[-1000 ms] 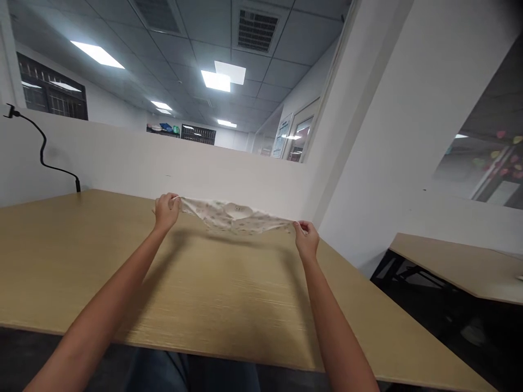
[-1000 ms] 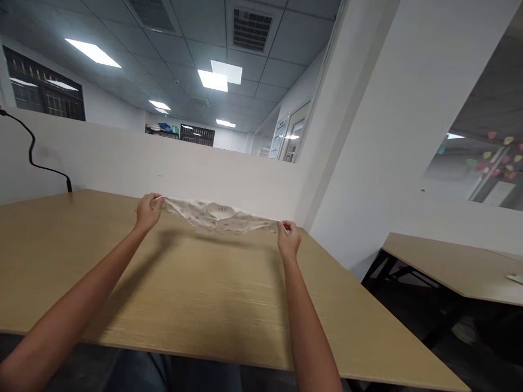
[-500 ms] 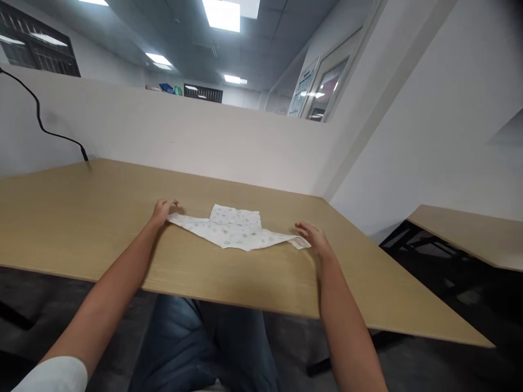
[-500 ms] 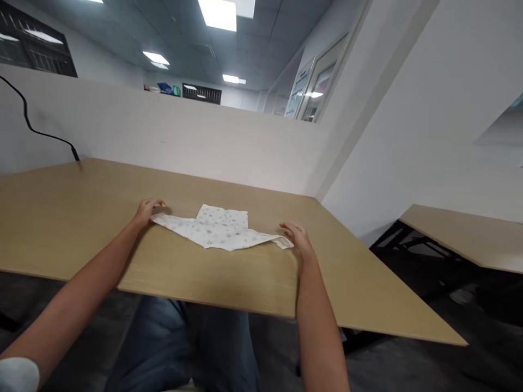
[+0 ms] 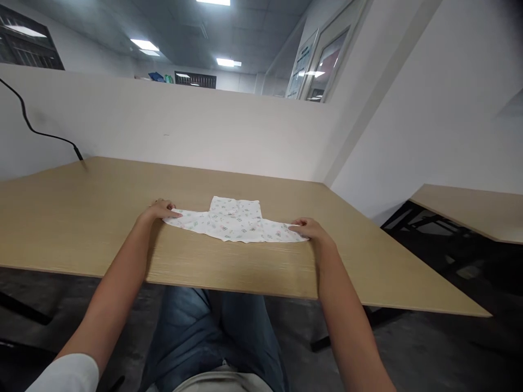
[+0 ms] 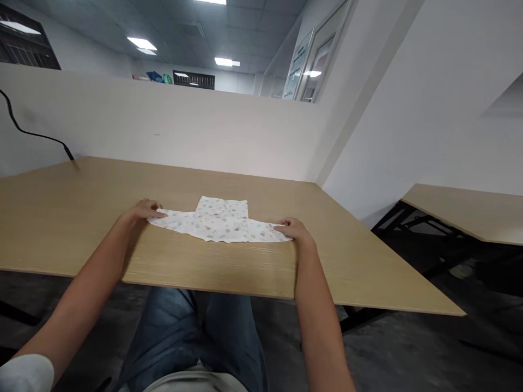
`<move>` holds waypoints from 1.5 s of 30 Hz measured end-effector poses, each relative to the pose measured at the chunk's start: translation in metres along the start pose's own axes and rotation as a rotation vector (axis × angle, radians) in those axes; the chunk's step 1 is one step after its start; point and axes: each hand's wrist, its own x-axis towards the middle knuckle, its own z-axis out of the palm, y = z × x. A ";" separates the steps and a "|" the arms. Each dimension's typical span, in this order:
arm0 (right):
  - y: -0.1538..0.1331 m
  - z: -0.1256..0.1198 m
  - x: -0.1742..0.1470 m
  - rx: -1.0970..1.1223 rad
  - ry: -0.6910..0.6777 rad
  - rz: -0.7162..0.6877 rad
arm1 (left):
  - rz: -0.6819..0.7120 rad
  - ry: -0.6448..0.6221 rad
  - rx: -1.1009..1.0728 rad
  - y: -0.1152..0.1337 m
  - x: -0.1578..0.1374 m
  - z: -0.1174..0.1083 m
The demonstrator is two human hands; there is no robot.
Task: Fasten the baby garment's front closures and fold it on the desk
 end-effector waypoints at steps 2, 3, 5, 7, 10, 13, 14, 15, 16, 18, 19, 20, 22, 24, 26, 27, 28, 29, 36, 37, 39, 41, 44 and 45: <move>0.003 0.000 0.003 -0.010 -0.003 0.015 | -0.008 -0.101 0.039 0.001 -0.003 -0.004; 0.004 0.000 0.005 -0.014 0.002 0.016 | -0.003 -0.123 0.023 0.003 -0.004 -0.006; 0.003 0.003 0.007 0.006 0.035 -0.007 | 0.023 -0.121 -0.095 0.011 -0.009 -0.007; -0.002 0.006 0.008 0.063 0.094 -0.029 | 0.053 -0.130 -0.258 0.030 -0.014 -0.004; -0.012 0.009 0.007 0.115 0.187 -0.028 | 0.117 -0.144 -0.498 0.076 -0.026 0.014; -0.022 0.008 0.003 0.117 0.237 -0.043 | 0.283 -0.212 -0.599 0.125 -0.038 0.047; -0.025 0.008 0.000 0.118 0.244 -0.051 | 0.326 -0.276 -0.614 0.137 -0.041 0.059; -0.028 0.007 -0.002 0.125 0.246 -0.056 | 0.343 -0.324 -0.641 0.144 -0.042 0.069; -0.030 0.007 -0.005 0.138 0.245 -0.059 | 0.364 -0.325 -0.655 0.147 -0.041 0.078; -0.036 0.007 -0.010 0.181 0.231 -0.073 | 0.387 -0.199 -0.599 0.138 -0.037 0.092; -0.040 0.009 -0.012 0.212 0.213 -0.079 | 0.393 -0.096 -0.524 0.128 -0.033 0.097; -0.044 0.012 -0.013 0.245 0.184 -0.083 | 0.395 0.003 -0.431 0.116 -0.029 0.101; -0.055 0.021 -0.013 0.321 0.117 -0.075 | 0.386 0.093 -0.261 0.091 -0.021 0.106; -0.071 0.036 -0.012 0.429 0.059 -0.063 | 0.353 0.122 -0.164 0.074 -0.014 0.109; -0.090 0.056 -0.011 0.556 -0.003 -0.075 | 0.306 0.151 -0.103 0.067 -0.009 0.110; -0.100 0.066 -0.011 0.611 -0.050 -0.093 | 0.287 0.163 -0.079 0.068 -0.008 0.111; -0.109 0.077 -0.011 0.645 -0.129 -0.120 | 0.274 0.168 -0.057 0.069 -0.007 0.111; -0.117 0.087 -0.011 0.660 -0.209 -0.151 | 0.269 0.168 -0.037 0.071 -0.008 0.112; -0.130 0.115 -0.017 0.467 -0.383 -0.283 | 0.312 0.121 0.007 0.078 -0.014 0.117; -0.130 0.112 -0.019 0.446 -0.433 -0.267 | 0.311 0.113 0.017 0.079 -0.015 0.118; -0.130 0.102 -0.024 0.455 -0.574 -0.224 | 0.303 0.102 0.042 0.082 -0.015 0.121; -0.129 0.093 -0.025 0.501 -0.692 -0.206 | 0.297 0.094 0.041 0.085 -0.016 0.123; -0.117 0.088 -0.015 0.535 -0.512 -0.240 | 0.280 0.064 -0.038 0.089 -0.014 0.122; -0.110 0.089 -0.008 0.515 -0.340 -0.248 | 0.252 0.041 -0.078 0.091 -0.012 0.121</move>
